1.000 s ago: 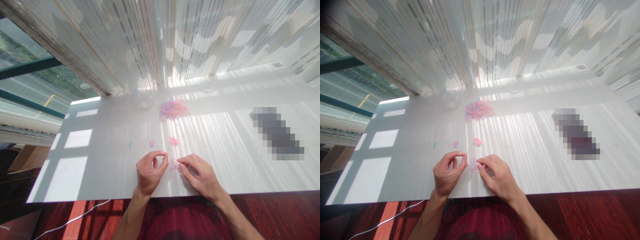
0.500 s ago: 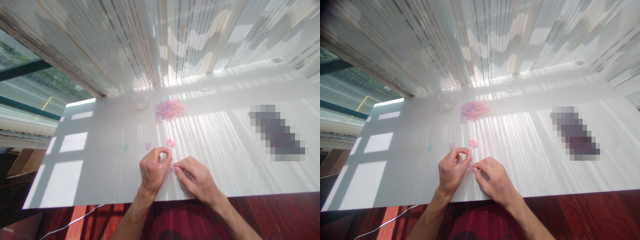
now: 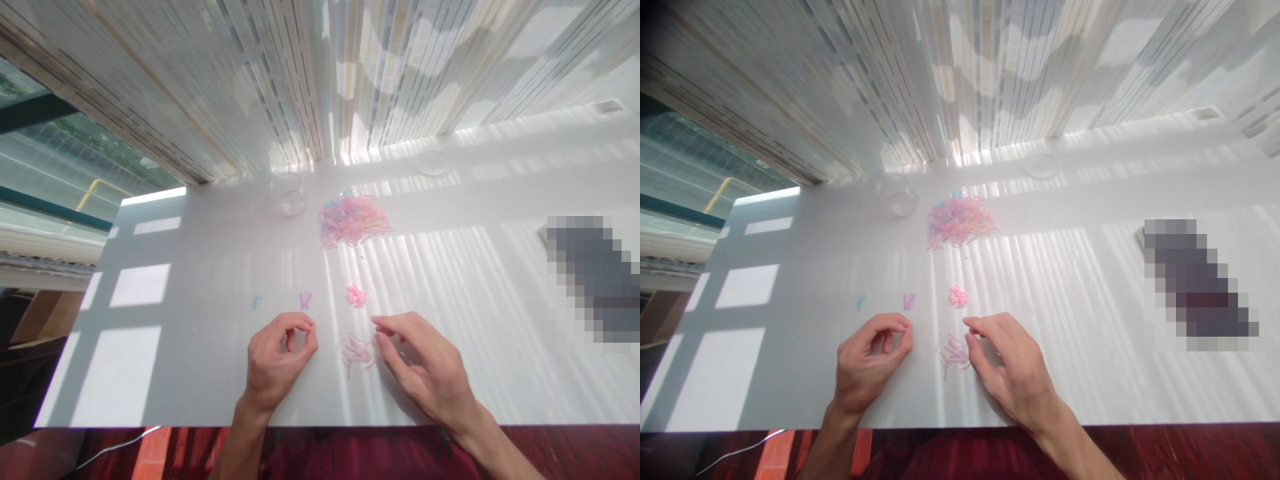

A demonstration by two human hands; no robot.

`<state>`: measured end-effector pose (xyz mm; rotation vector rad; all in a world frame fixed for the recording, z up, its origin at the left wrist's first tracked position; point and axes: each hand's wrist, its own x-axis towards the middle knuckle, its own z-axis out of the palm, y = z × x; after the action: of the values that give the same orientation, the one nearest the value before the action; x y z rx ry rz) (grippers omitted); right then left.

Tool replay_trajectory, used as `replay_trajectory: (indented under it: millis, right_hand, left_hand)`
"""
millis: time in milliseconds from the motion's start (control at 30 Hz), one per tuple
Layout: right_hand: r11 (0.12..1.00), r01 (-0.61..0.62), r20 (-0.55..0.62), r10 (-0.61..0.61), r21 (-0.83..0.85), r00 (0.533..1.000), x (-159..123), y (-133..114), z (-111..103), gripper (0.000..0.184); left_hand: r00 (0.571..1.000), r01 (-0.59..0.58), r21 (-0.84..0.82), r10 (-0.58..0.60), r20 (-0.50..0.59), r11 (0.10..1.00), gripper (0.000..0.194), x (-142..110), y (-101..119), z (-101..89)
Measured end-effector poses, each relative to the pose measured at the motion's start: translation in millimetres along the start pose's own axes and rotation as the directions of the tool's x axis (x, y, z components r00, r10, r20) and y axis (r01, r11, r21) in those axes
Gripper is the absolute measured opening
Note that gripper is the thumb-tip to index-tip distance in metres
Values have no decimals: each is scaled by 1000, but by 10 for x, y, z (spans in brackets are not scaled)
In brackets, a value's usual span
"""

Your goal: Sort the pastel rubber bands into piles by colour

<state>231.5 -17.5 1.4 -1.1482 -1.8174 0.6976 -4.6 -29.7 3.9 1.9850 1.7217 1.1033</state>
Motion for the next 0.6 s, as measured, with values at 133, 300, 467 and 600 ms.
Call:
replay_trajectory:
  millis: [133,300,467,600]
  right_hand:
    - [997,-40,-3,40,-64,999,67,79,32,21]
    - [993,-51,54,57,-107,997,72,102,72,18]
    - [986,-56,49,65,-158,997,74,107,70,16]
    - [972,-97,138,129,-216,982,37,129,19,14]
  left_hand:
    - [987,118,60,-111,-116,991,10,12,-221,-102]
    - [991,123,58,-120,-50,991,10,14,-290,-70]
    - [994,95,135,-87,-66,986,12,21,-265,-35]
    - [997,62,157,-55,-46,986,20,37,-247,-34]
